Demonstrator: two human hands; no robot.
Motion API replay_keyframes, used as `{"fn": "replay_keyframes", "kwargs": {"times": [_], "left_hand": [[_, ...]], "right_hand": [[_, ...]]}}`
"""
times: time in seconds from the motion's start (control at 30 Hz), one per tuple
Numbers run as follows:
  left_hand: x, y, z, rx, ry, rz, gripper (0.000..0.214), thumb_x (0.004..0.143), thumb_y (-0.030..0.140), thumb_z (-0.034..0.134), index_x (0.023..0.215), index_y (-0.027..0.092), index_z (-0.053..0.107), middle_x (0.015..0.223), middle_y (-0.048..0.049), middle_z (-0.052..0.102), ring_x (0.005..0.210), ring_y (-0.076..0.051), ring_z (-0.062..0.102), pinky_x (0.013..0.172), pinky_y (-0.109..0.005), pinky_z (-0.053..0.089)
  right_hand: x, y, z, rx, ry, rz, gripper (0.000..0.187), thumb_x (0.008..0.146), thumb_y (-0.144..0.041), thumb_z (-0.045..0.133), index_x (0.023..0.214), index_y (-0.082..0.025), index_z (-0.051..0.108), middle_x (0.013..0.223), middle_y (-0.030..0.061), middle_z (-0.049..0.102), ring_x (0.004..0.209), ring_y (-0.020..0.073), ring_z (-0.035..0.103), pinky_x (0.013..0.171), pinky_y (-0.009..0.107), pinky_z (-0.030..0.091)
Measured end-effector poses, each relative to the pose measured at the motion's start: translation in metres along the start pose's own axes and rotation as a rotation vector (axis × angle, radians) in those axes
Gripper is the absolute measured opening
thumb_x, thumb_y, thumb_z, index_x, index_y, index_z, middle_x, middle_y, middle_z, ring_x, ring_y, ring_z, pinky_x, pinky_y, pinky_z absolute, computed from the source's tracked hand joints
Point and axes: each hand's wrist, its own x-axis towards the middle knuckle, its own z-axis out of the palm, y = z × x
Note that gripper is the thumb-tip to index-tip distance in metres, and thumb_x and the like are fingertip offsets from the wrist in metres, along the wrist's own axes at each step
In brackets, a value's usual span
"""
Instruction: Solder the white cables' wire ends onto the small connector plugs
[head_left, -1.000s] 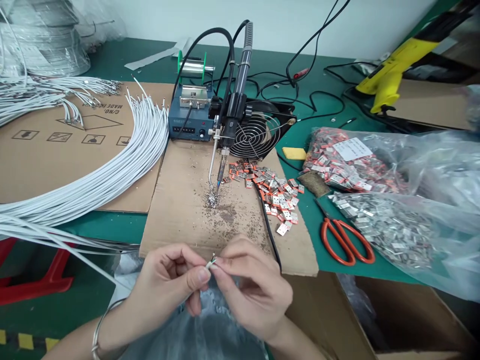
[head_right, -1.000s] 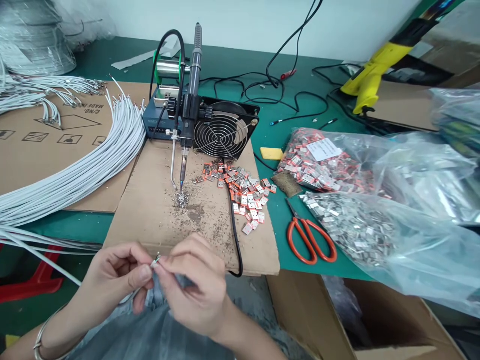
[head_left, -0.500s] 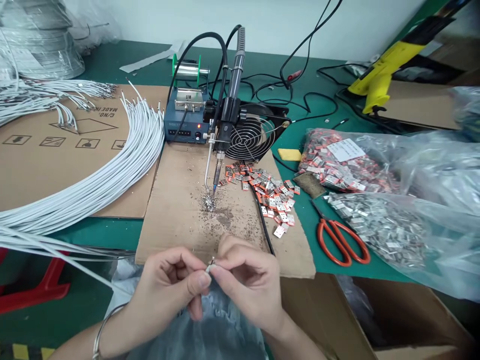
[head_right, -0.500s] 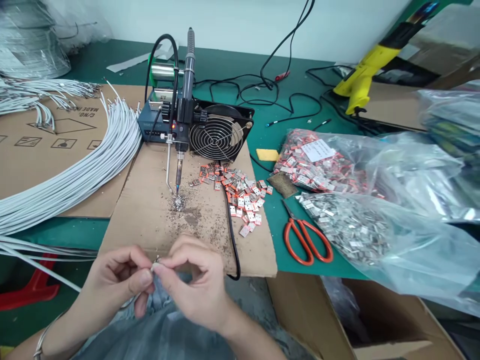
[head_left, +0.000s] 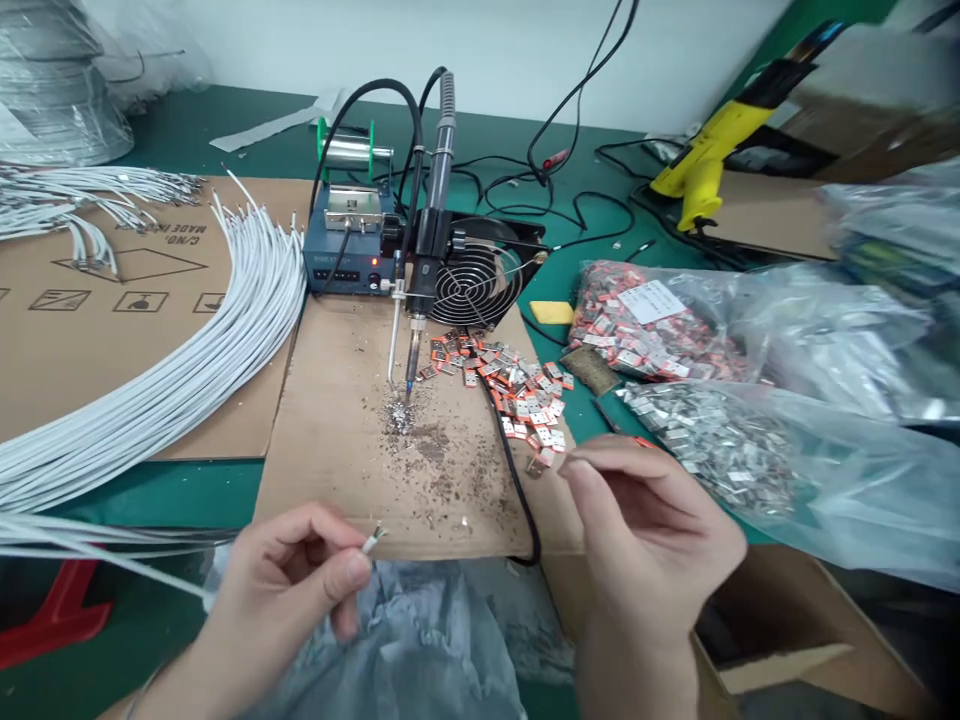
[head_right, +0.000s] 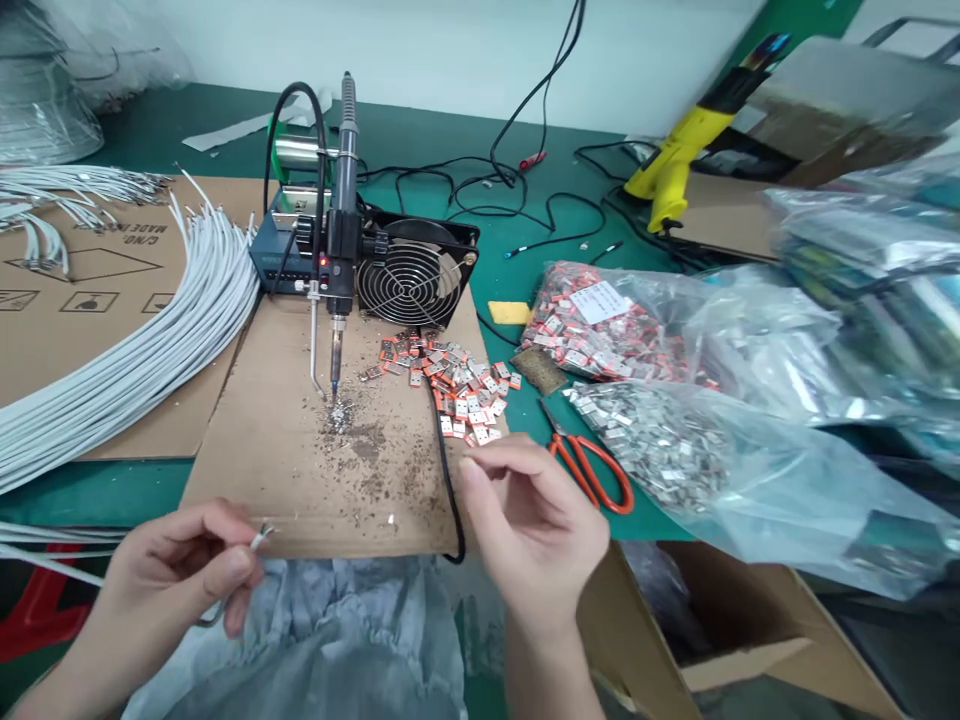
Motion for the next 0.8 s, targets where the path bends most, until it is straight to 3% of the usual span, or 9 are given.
{"fn": "replay_keyframes", "kwargs": {"times": [0.07, 0.13, 0.23, 0.3, 0.43, 0.6, 0.8], "left_hand": [[0.002, 0.004, -0.006, 0.075, 0.048, 0.035, 0.019, 0.065, 0.028, 0.075, 0.061, 0.017, 0.061, 0.042, 0.0054, 0.055, 0.035, -0.008, 0.052, 0.040, -0.015, 0.040], [0.005, 0.006, -0.013, 0.131, 0.069, 0.051, 0.018, 0.067, 0.028, 0.073, 0.061, 0.018, 0.059, 0.041, 0.0064, 0.052, 0.035, -0.007, 0.050, 0.040, -0.015, 0.039], [0.010, 0.007, -0.019, 0.185, 0.068, 0.063, 0.019, 0.070, 0.032, 0.069, 0.063, 0.019, 0.058, 0.041, 0.0063, 0.052, 0.037, -0.008, 0.049, 0.042, -0.017, 0.038], [0.014, 0.008, -0.020, 0.208, 0.054, 0.068, 0.020, 0.071, 0.033, 0.068, 0.064, 0.018, 0.058, 0.042, 0.0055, 0.054, 0.039, -0.009, 0.049, 0.044, -0.017, 0.039], [0.020, 0.012, -0.023, 0.184, -0.011, -0.001, 0.020, 0.071, 0.035, 0.069, 0.070, 0.017, 0.061, 0.043, 0.0032, 0.058, 0.041, -0.010, 0.052, 0.046, -0.019, 0.040], [0.035, 0.021, -0.030, 0.177, -0.154, -0.148, 0.025, 0.074, 0.035, 0.066, 0.088, 0.015, 0.063, 0.043, 0.0026, 0.060, 0.039, -0.009, 0.053, 0.040, -0.015, 0.036], [0.069, 0.045, -0.019, 0.266, -0.257, -0.149, 0.016, 0.074, 0.026, 0.065, 0.083, 0.013, 0.062, 0.040, 0.0049, 0.056, 0.037, -0.008, 0.052, 0.041, -0.016, 0.042]], "right_hand": [[0.021, 0.005, -0.016, -0.301, -0.062, -0.141, 0.009, 0.079, -0.016, 0.062, 0.081, -0.024, 0.063, 0.069, 0.0011, 0.059, 0.062, 0.0173, 0.049, 0.060, 0.031, 0.037], [0.044, 0.010, -0.023, -0.556, -0.269, -0.252, 0.006, 0.080, -0.017, 0.061, 0.083, -0.022, 0.064, 0.074, 0.0036, 0.064, 0.066, 0.0198, 0.053, 0.063, 0.033, 0.039], [0.073, 0.017, -0.011, -0.805, -0.605, -0.347, 0.007, 0.081, -0.018, 0.058, 0.082, -0.019, 0.065, 0.076, 0.0066, 0.067, 0.071, 0.0232, 0.056, 0.066, 0.035, 0.041], [0.086, 0.021, 0.004, -0.913, -0.734, -0.372, 0.006, 0.080, -0.017, 0.060, 0.081, -0.018, 0.066, 0.075, 0.0070, 0.067, 0.071, 0.0232, 0.056, 0.067, 0.035, 0.041], [0.098, 0.026, 0.027, -0.962, -0.805, -0.381, 0.005, 0.077, -0.019, 0.065, 0.080, -0.016, 0.068, 0.078, 0.0088, 0.067, 0.075, 0.0246, 0.059, 0.070, 0.036, 0.041], [0.106, 0.034, 0.030, -0.923, -0.871, -0.432, 0.008, 0.078, -0.017, 0.061, 0.075, -0.016, 0.068, 0.071, 0.0070, 0.064, 0.072, 0.0231, 0.058, 0.071, 0.037, 0.040], [0.099, 0.029, 0.032, -0.851, -0.798, -0.435, 0.014, 0.078, -0.012, 0.050, 0.072, -0.014, 0.063, 0.067, 0.0085, 0.062, 0.066, 0.0218, 0.056, 0.062, 0.035, 0.043]]}}
